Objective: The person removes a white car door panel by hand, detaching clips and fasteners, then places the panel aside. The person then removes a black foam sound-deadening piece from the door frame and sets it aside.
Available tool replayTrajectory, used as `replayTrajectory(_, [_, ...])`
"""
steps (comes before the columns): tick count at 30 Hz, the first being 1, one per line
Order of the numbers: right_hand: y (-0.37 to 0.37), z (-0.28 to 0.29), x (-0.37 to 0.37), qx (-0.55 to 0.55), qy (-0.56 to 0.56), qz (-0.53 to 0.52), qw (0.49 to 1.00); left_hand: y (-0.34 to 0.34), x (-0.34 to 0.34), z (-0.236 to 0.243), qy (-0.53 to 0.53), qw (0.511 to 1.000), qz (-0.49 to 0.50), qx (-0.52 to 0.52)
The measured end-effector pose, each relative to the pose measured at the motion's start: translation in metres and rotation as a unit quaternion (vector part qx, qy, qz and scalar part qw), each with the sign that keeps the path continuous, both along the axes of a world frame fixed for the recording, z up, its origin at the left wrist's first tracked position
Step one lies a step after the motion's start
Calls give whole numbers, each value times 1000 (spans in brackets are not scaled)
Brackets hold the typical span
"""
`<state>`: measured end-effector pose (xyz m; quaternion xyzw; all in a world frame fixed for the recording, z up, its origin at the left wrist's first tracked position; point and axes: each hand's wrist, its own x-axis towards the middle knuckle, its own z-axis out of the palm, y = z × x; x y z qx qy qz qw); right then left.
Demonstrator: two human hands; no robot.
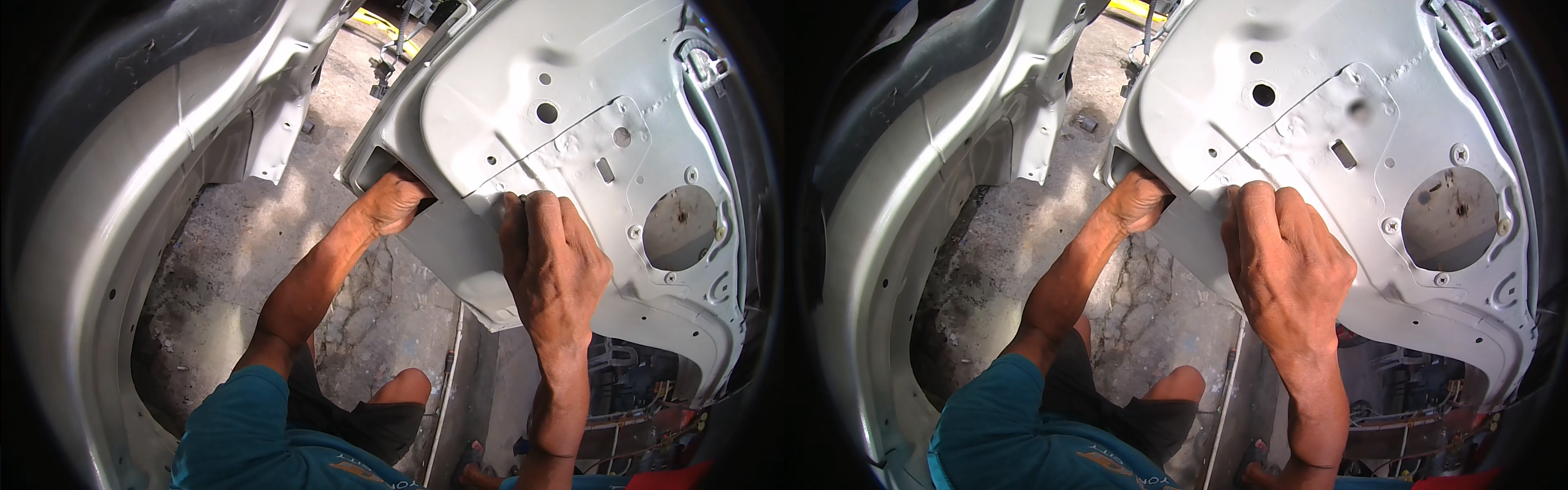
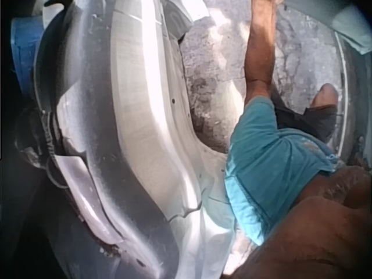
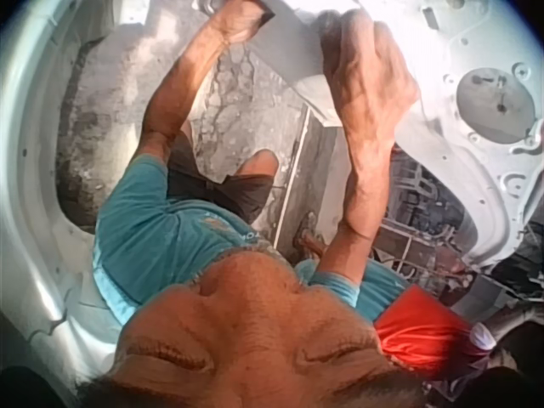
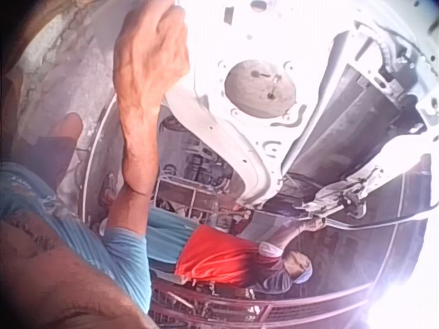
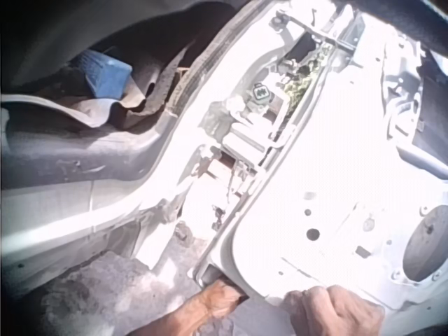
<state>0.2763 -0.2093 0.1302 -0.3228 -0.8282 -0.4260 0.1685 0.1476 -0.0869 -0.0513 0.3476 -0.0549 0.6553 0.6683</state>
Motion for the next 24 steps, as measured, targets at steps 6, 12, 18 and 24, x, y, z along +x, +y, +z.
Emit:
replayTrajectory(6, [0, 6, -2, 43, -84, -37, 995, -1, -1, -1, 3, 1000, 5, -6])
replayTrajectory(12, [0, 9, -2, 66, -117, -47, 990, 1, -2, -1, 14, 1000, -9, -5])
replayTrajectory(18, [-2, 13, -4, 63, -120, -56, 989, 3, -2, -4, 16, 1000, -3, 0])
replayTrajectory(24, [-3, 17, -6, 50, -125, -56, 989, 4, -4, -5, 21, 1000, -14, 8])
